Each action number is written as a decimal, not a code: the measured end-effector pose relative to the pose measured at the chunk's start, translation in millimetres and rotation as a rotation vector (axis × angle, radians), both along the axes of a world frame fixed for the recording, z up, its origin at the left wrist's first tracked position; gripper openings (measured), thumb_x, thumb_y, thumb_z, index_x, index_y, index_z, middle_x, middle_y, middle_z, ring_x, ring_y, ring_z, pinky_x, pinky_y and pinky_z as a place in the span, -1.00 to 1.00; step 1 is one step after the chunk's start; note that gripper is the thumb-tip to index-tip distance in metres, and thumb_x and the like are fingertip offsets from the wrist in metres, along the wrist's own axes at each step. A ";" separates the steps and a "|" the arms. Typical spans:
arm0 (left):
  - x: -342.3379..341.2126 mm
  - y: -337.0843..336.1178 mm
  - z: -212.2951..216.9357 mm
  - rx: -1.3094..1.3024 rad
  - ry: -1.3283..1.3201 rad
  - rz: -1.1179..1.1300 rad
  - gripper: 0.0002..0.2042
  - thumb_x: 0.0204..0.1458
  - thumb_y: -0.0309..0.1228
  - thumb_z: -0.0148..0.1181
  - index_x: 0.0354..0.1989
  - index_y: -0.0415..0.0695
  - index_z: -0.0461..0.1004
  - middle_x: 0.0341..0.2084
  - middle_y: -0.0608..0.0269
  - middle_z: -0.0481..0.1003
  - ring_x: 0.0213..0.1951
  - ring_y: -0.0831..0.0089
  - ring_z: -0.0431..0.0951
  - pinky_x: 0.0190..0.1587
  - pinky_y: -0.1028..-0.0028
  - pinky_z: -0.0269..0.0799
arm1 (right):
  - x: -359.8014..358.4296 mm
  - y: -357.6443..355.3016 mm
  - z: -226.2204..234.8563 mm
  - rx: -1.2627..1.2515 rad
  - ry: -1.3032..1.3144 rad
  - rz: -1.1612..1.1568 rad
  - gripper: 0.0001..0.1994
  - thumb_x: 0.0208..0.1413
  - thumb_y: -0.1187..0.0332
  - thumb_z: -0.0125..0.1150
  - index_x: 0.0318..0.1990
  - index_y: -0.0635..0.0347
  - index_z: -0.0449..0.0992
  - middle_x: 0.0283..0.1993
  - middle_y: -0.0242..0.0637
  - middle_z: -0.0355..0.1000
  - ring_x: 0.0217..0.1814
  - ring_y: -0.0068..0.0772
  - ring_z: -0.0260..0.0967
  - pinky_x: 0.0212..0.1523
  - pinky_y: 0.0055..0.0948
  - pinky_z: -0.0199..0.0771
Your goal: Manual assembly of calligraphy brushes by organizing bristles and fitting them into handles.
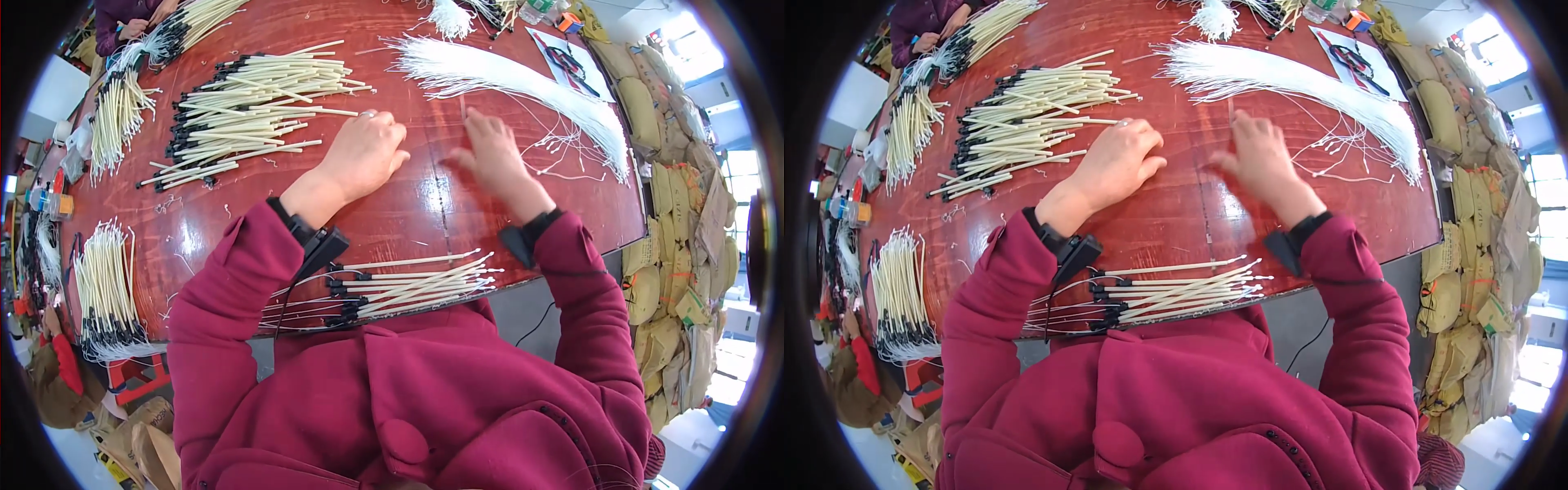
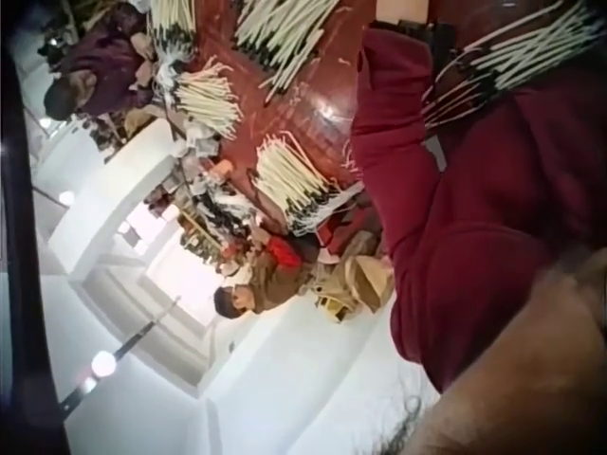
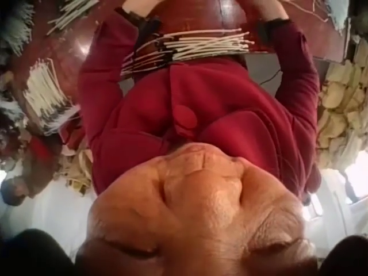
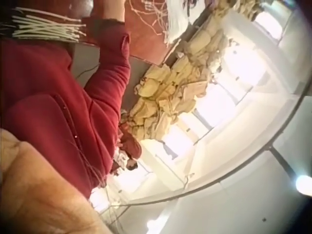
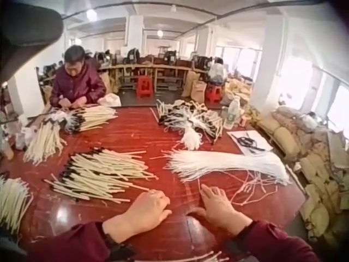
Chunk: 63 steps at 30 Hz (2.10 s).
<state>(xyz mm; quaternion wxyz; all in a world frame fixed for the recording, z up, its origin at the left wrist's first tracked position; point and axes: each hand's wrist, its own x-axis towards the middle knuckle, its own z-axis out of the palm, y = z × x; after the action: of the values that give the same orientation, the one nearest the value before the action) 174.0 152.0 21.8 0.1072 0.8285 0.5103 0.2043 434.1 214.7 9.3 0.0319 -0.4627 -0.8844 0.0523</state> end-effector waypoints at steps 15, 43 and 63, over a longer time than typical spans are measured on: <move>21.0 2.2 -29.6 -0.054 0.196 -0.098 -0.92 0.17 -0.51 -0.01 -0.26 -0.24 0.40 -0.05 -0.07 0.47 -0.22 0.01 0.62 -0.27 0.15 0.59 | 28.4 -96.4 3.4 -0.081 0.071 0.370 -0.06 0.21 -0.34 -0.08 0.40 0.44 0.20 0.54 -0.01 0.05 0.48 0.12 0.03 0.47 -0.01 0.02; -113.5 -132.7 -22.8 -0.212 -0.191 0.446 -0.86 0.16 -0.41 0.18 -0.32 -0.25 0.52 -0.42 -0.07 0.58 -0.28 -0.08 0.60 -0.25 0.11 0.48 | 12.3 -104.7 -4.6 -0.050 0.189 0.404 -0.10 0.19 -0.38 -0.09 0.42 0.24 0.27 0.52 -0.12 0.13 0.49 0.06 0.05 0.46 0.01 0.04; -113.3 -142.4 -18.1 -0.294 -0.264 0.417 -0.85 0.16 -0.42 0.20 -0.31 -0.29 0.51 -0.46 -0.09 0.57 -0.34 -0.04 0.61 -0.26 0.19 0.47 | 15.1 -100.2 11.5 -0.072 0.165 0.440 -0.30 0.28 -0.22 -0.06 0.25 0.21 0.49 0.40 -0.10 0.31 0.35 0.05 0.22 0.37 -0.01 0.16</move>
<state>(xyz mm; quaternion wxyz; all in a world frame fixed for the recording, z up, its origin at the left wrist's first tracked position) 60.7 9.6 3.7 0.2471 0.6476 0.6753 0.2518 449.2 114.5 20.8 0.0754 -0.2537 -0.9559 0.1274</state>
